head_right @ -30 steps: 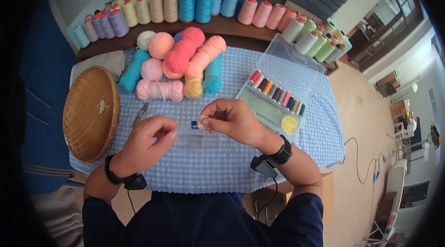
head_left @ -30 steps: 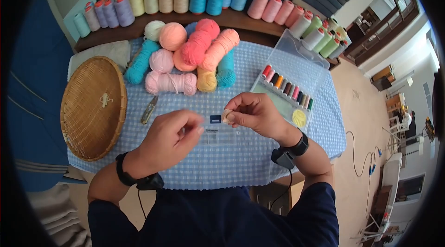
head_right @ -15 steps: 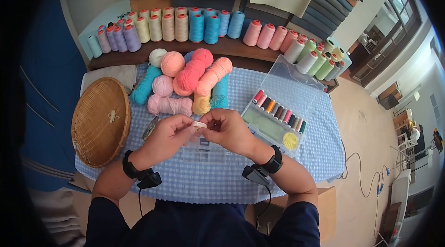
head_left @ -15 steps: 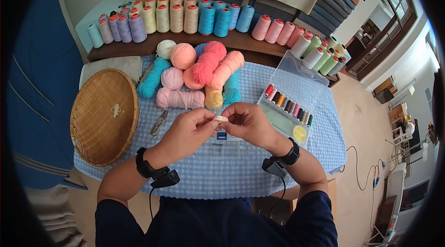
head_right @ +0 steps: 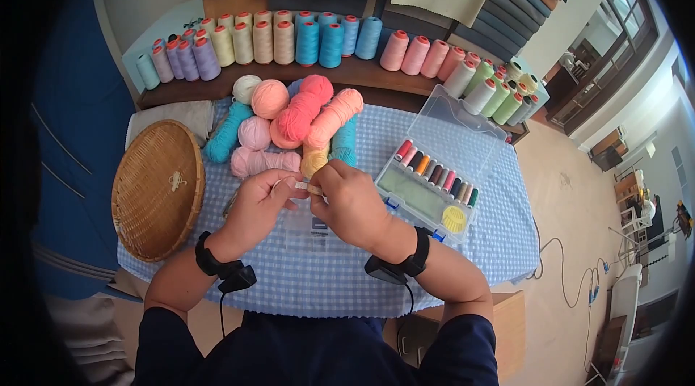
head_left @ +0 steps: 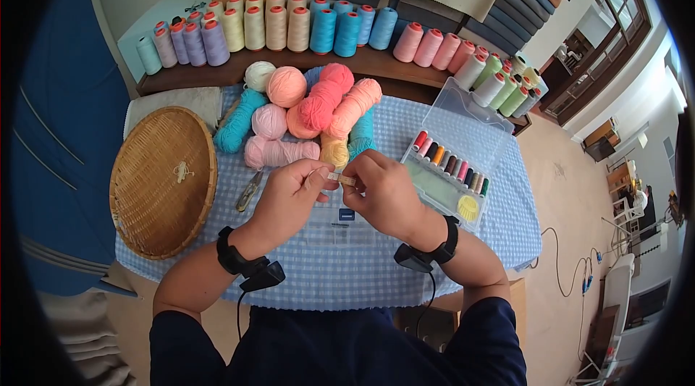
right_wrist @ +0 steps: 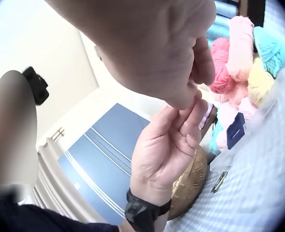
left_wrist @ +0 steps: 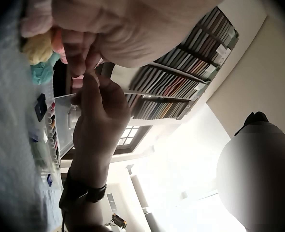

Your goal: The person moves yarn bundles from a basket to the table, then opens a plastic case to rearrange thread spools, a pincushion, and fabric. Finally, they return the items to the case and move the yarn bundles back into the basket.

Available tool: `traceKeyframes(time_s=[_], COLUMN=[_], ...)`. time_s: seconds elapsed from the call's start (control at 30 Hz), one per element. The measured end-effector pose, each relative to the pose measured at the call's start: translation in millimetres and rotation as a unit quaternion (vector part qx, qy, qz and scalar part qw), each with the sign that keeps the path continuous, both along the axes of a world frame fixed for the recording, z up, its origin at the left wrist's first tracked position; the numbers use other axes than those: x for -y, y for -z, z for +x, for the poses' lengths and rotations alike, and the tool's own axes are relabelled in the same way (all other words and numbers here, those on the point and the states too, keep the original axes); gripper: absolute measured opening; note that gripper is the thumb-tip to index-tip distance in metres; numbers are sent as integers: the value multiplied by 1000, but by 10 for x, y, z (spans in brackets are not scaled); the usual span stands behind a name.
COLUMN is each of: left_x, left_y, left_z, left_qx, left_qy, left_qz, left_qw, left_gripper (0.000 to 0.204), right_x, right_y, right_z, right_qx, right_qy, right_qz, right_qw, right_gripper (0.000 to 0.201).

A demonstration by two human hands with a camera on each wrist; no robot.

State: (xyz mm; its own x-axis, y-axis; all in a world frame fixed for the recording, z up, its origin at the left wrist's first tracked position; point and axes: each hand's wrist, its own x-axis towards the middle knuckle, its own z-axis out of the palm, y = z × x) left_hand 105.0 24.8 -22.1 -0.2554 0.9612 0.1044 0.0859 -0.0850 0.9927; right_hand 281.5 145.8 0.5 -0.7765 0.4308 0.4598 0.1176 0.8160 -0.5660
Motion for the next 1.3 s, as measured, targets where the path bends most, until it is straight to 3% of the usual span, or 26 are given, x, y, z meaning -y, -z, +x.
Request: traceKeyframes(time_s=[0.07, 0.3, 0.4, 0.53, 0.6, 0.8, 1.0, 1.1, 1.13, 1.2, 1.3], left_x=[-21, -2, 7, -49, -48, -16, -91, -84, -93, -130, -137], left_y=[-26, -21, -5, 31, 26, -121, -20, -55, -33, 29, -19], left_z=[23, 2, -13, 39, 39, 71, 131, 70, 28, -77, -162], left_qx=[-1, 60, 46, 42, -70, -174, -151, -155, -155, 71, 161], left_qy=[3, -2, -5, -21, -40, -47, -69, -37, -37, 43, 101], left_qz=[5, 15, 30, 40, 36, 22, 91, 54, 54, 49, -5], left_qw=[1000, 998, 998, 998, 996, 983, 982, 986, 986, 995, 982], left_gripper=[27, 24, 24, 23, 24, 23, 24, 28, 28, 31, 33], right_x=[10, -58, -33, -1, 0, 32, 89, 93, 57, -13, -89], right_y=[-38, -22, -45, -28, -24, 0, 22, 37, 63, 44, 1], right_z=[-39, -84, -67, -86, -110, -141, -133, -128, -124, -109, -65], right_qx=[34, -60, -55, 48, 81, 99, 139, 111, 54, -4, -102], right_qy=[22, -61, -66, -2, 9, 28, 60, 71, 49, 26, -48], right_qz=[117, 82, 113, 192, 218, 250, 228, 247, 243, 238, 187], right_qw=[992, 993, 990, 980, 973, 963, 962, 960, 967, 971, 976], right_gripper=[22, 20, 22, 21, 20, 19, 19, 21, 21, 22, 26])
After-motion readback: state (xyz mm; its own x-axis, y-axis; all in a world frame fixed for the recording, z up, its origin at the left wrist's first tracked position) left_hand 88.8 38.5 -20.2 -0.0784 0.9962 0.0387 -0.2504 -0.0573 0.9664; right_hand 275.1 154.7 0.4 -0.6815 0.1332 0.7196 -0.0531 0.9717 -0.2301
